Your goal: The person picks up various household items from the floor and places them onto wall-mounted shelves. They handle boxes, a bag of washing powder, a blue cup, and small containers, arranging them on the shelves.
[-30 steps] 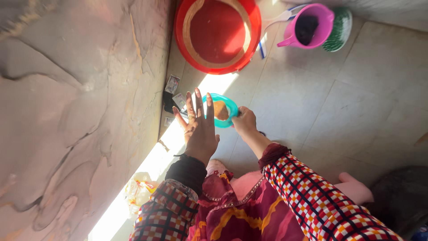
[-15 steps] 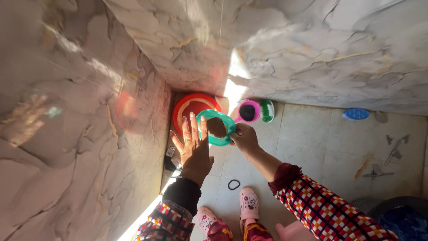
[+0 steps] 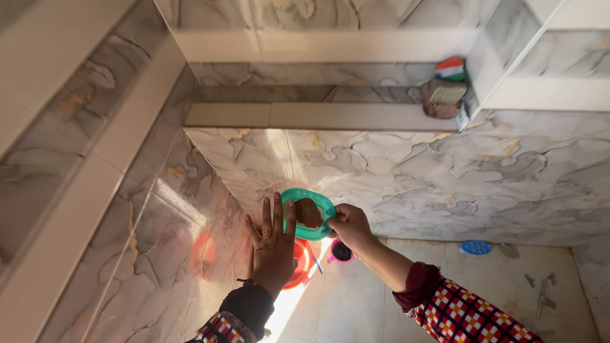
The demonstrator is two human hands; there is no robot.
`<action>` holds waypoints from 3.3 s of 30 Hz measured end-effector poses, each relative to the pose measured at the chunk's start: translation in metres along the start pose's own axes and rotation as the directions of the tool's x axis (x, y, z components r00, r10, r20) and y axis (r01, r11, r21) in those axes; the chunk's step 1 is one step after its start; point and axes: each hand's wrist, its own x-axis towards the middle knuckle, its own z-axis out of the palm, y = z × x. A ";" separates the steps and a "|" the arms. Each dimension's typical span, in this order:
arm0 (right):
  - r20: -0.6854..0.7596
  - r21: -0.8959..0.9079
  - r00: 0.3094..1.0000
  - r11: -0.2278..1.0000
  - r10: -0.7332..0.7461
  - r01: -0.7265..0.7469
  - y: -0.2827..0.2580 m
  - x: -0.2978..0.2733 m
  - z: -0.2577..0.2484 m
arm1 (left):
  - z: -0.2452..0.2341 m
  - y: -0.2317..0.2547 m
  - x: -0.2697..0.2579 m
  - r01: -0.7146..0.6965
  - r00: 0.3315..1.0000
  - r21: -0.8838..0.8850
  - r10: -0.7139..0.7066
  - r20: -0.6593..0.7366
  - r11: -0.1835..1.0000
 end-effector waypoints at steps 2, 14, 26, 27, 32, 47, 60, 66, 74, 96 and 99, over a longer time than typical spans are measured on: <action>0.019 0.037 1.000 0.999 -0.009 0.008 -0.036 -0.012 -0.005 | -0.036 0.000 -0.001 -0.010 0.996 -0.027 0.012 0.087 1.000; 0.074 0.179 0.954 0.945 -0.291 0.275 -0.208 -0.061 -0.012 | -0.213 0.006 0.009 0.030 0.996 0.033 -0.027 -0.086 0.999; -0.004 0.243 0.916 0.888 -0.402 0.391 -0.345 -0.073 0.013 | -0.320 -0.019 0.038 0.017 0.964 0.024 -0.010 -0.266 1.000; -0.025 0.269 0.918 0.882 -0.395 0.387 -0.355 -0.073 0.016 | -0.325 -0.023 0.039 0.008 0.957 0.020 -0.002 -0.290 1.000; -0.138 0.338 0.926 0.862 -0.351 0.377 -0.409 -0.054 0.032 | -0.344 -0.050 0.050 -0.019 0.945 0.016 0.023 -0.325 1.000; -0.343 0.460 0.894 0.778 -0.288 0.427 -0.454 0.113 0.104 | -0.319 -0.135 0.094 -0.120 0.895 -0.072 0.077 -0.440 0.990; -0.324 0.153 0.800 0.807 -0.505 0.571 -0.457 0.123 0.095 | -0.294 -0.144 0.100 -0.146 0.931 -0.091 0.105 -0.350 0.985; -0.370 0.283 0.741 0.691 -0.561 0.665 -0.434 0.116 0.106 | -0.290 -0.139 0.097 -0.135 0.934 -0.081 0.099 -0.344 0.988; -0.243 0.127 0.703 0.697 -0.668 0.706 -0.402 0.075 0.118 | -0.293 -0.123 0.090 -0.089 0.928 -0.066 0.059 -0.369 0.994; 0.076 -0.141 0.775 0.762 -0.628 0.632 -0.337 -0.042 0.085 | -0.289 -0.057 0.026 0.146 0.977 0.059 -0.135 -0.162 0.988; 0.119 -0.155 0.800 0.785 -0.588 0.600 -0.324 -0.052 0.080 | -0.282 -0.048 0.016 0.170 0.980 0.092 -0.158 -0.122 0.981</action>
